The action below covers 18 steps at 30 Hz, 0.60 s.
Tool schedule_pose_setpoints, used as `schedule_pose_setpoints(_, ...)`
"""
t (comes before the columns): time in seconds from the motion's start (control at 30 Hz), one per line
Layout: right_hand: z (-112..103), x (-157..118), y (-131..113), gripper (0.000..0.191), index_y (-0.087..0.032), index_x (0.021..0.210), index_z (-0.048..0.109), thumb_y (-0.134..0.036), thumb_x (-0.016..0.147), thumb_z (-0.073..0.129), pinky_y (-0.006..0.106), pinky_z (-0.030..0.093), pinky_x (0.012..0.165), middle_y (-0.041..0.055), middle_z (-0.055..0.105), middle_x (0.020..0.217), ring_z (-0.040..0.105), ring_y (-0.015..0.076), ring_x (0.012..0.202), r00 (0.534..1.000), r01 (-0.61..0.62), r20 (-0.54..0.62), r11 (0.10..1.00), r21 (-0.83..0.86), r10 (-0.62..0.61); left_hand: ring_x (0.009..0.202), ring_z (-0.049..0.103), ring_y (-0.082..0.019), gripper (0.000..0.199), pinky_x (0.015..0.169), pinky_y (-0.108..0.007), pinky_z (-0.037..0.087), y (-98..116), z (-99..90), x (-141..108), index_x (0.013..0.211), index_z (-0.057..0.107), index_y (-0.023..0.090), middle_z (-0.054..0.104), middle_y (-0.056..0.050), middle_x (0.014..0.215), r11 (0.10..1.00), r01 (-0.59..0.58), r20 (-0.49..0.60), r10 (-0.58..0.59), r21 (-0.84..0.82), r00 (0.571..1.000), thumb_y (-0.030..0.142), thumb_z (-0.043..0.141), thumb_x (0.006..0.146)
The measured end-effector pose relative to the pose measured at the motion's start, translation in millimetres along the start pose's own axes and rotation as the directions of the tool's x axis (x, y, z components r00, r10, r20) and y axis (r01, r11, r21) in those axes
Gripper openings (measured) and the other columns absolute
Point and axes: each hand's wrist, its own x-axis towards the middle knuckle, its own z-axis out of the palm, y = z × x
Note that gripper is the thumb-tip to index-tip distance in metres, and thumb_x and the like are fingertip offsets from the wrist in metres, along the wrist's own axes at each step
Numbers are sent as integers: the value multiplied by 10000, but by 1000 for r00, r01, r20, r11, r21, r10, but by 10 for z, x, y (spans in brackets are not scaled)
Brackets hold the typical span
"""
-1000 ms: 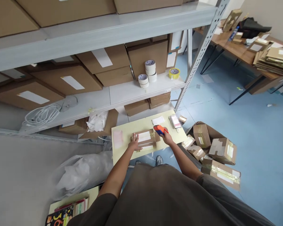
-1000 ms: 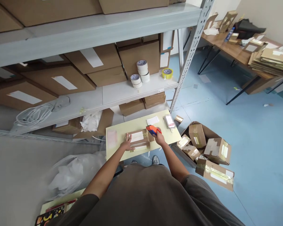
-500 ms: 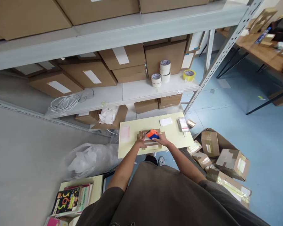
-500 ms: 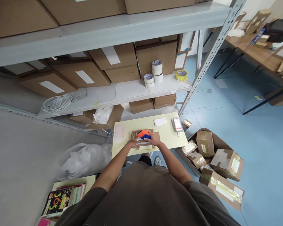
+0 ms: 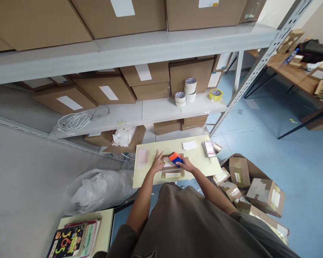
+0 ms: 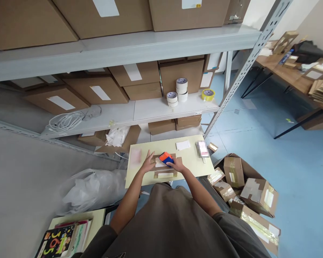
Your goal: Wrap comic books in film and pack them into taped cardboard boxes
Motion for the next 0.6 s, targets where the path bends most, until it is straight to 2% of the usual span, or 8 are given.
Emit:
schedule_pose_setpoints(0.07, 8, 0, -34, 588, -227, 1381, 603, -579, 918, 691, 420, 527, 993, 84, 753, 1178, 688, 293, 1091, 1000, 2, 2, 1000, -22, -2, 1543, 426, -276, 729, 1210, -389, 432, 127, -48, -15, 1666, 351, 286, 397, -91, 1704, 981, -34, -130, 9, -189, 991, 384, 596, 987)
schedule_pose_setpoints(0.1, 10, 4, -52, 598, -228, 1393, 600, -578, 917, 693, 417, 525, 996, 89, 750, 1202, 686, 298, 1110, 1000, 1, 3, 1000, -26, -1, 1458, 535, -259, 661, 1169, -373, 474, 190, -71, -16, 1630, 425, 257, 523, -106, 1618, 960, -58, -173, 10, -275, 985, 413, 566, 1004)
schedule_pose_setpoints(0.13, 9, 10, -72, 607, -230, 1408, 593, -575, 918, 692, 414, 524, 997, 91, 745, 1228, 684, 300, 1126, 1000, 0, 7, 1000, -25, 0, 1360, 620, -252, 598, 1125, -365, 509, 246, -95, -15, 1556, 533, 221, 634, -120, 1505, 936, -80, -205, 8, -342, 979, 444, 565, 1002)
schedule_pose_setpoints(0.2, -11, 31, -120, 622, -239, 1438, 577, -566, 922, 690, 405, 527, 987, 85, 741, 1258, 686, 300, 1136, 1000, 1, 21, 1000, -19, -1, 1173, 714, -253, 481, 1034, -358, 559, 331, -141, -10, 1285, 739, 168, 775, -130, 1246, 903, -115, -259, 5, -413, 966, 498, 607, 961)
schedule_pose_setpoints(0.27, -58, 57, -190, 616, -244, 1431, 588, -561, 915, 700, 390, 530, 965, 75, 750, 1239, 693, 296, 1114, 999, -2, 35, 999, -37, 3, 1030, 741, -249, 404, 949, -346, 579, 374, -176, -15, 1019, 806, 170, 815, -111, 1051, 890, -131, -317, -16, -438, 948, 526, 648, 911)
schedule_pose_setpoints(0.33, -123, 77, -290, 578, -239, 1368, 638, -568, 901, 719, 373, 527, 937, 68, 764, 1187, 700, 289, 1067, 999, -13, 42, 995, -97, 17, 942, 742, -235, 373, 887, -326, 577, 386, -195, -38, 896, 802, 184, 818, -86, 954, 878, -136, -375, -53, -460, 926, 529, 660, 885)
schedule_pose_setpoints(0.5, -269, 53, -590, 530, -202, 1202, 722, -611, 867, 750, 312, 505, 821, 76, 784, 1065, 700, 253, 926, 998, 21, 54, 977, -214, -10, 875, 730, -225, 354, 814, -292, 552, 343, -175, -152, 813, 796, 185, 819, -64, 872, 825, -132, -469, -174, -549, 866, 524, 698, 840)
schedule_pose_setpoints(0.6, -282, 20, -710, 508, -221, 1185, 742, -634, 890, 722, 288, 488, 788, 66, 792, 1054, 707, 235, 904, 999, 32, 47, 970, -242, -21, 865, 732, -227, 351, 794, -284, 545, 275, -125, -220, 803, 804, 182, 819, -56, 852, 789, -129, -472, -219, -601, 854, 523, 725, 810)
